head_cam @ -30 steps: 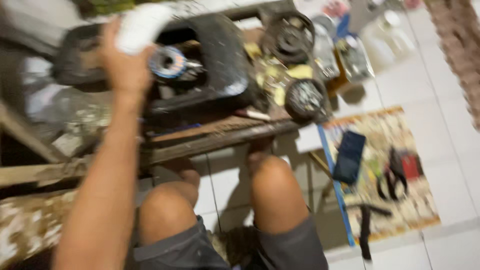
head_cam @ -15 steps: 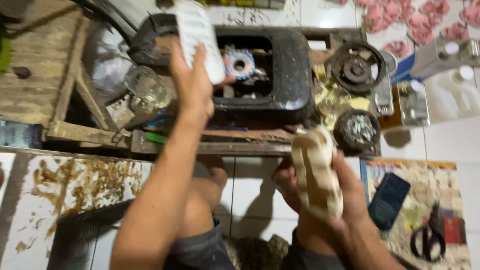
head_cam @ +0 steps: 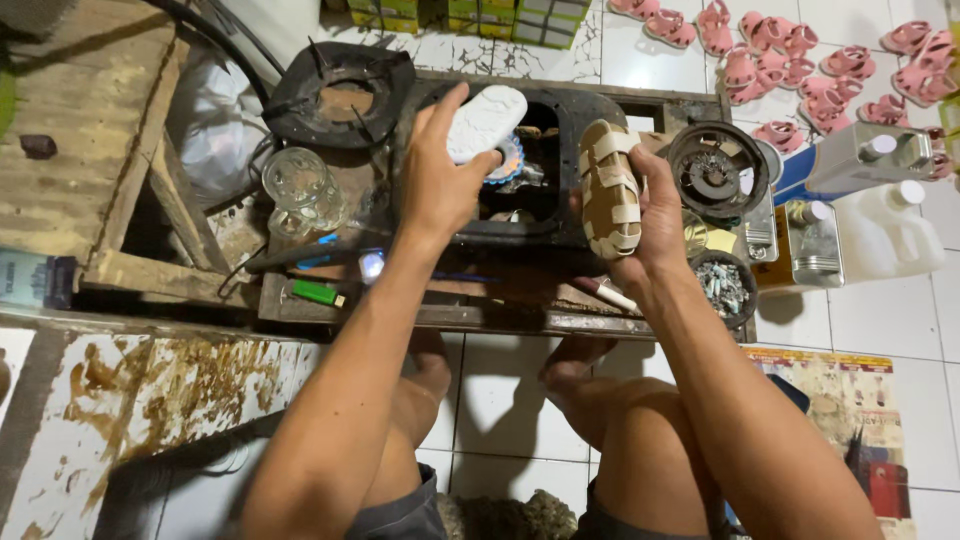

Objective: The person heats a white slipper sole on a gas stove, then uses a curved metal tool to press and shape the strap area. They repeat this process with a second slipper, handling each one individually and placing them on a nearby shelf after finishing.

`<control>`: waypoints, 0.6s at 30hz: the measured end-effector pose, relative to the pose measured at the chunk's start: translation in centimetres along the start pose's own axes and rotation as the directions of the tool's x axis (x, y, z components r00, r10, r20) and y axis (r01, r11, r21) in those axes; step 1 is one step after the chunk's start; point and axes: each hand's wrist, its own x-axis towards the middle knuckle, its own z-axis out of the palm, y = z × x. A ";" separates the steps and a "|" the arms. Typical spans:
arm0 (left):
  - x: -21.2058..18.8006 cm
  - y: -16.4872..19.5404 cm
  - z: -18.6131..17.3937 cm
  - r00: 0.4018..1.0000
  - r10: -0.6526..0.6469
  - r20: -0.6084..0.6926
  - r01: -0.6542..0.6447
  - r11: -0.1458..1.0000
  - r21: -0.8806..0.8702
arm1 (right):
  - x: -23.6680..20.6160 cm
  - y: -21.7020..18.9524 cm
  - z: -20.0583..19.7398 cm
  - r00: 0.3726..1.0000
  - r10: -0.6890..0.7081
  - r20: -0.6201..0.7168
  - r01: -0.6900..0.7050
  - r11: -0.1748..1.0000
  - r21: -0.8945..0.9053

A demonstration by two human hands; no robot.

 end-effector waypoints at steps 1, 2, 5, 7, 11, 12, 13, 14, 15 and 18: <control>0.0 0.0 -0.4 1.000 0.013 -0.006 -0.013 1.000 -0.015 | 0.4 0.1 -0.2 1.000 0.003 0.000 -0.003 1.000 -0.013; 0.0 0.1 -0.7 1.000 0.013 -0.006 -0.013 1.000 -0.003 | 0.8 0.3 -0.4 1.000 0.004 0.003 -0.003 1.000 -0.026; 0.1 0.5 -1.8 1.000 -0.010 0.007 0.010 1.000 -0.025 | 2.0 0.8 0.0 0.992 -0.100 -0.083 0.066 0.936 -0.345; -0.1 0.5 -2.6 0.997 -0.069 0.031 0.072 0.991 -0.111 | 2.7 1.2 0.8 0.985 -0.158 -0.068 0.113 0.893 -0.435; -0.8 0.2 -4.9 0.983 -0.170 -0.064 0.124 0.884 -0.451 | 4.0 1.6 3.2 0.963 -0.260 -0.075 0.139 0.714 -0.686; -1.3 0.5 -5.3 0.969 -0.187 -0.163 0.057 0.809 -0.585 | 4.6 1.7 4.1 0.958 -0.285 -0.014 0.176 0.630 -0.756; -1.8 1.0 -5.9 0.942 -0.209 -0.262 -0.032 0.720 -0.693 | 5.4 1.7 5.3 0.950 -0.306 0.054 0.221 0.540 -0.812; -2.6 1.8 -6.4 0.934 -0.292 -0.208 0.015 0.611 -0.792 | 6.3 1.6 6.4 0.939 -0.321 0.123 0.264 0.444 -0.856; -4.3 3.0 -6.5 0.920 -0.368 -0.137 0.062 0.480 -0.875 | 7.3 1.8 7.6 0.935 -0.318 0.156 0.279 0.391 -0.877; -9.8 7.1 -7.1 0.954 -0.298 -0.023 0.241 0.813 -0.530 | 10.9 2.4 11.8 0.893 -0.328 0.310 0.375 0.157 -0.914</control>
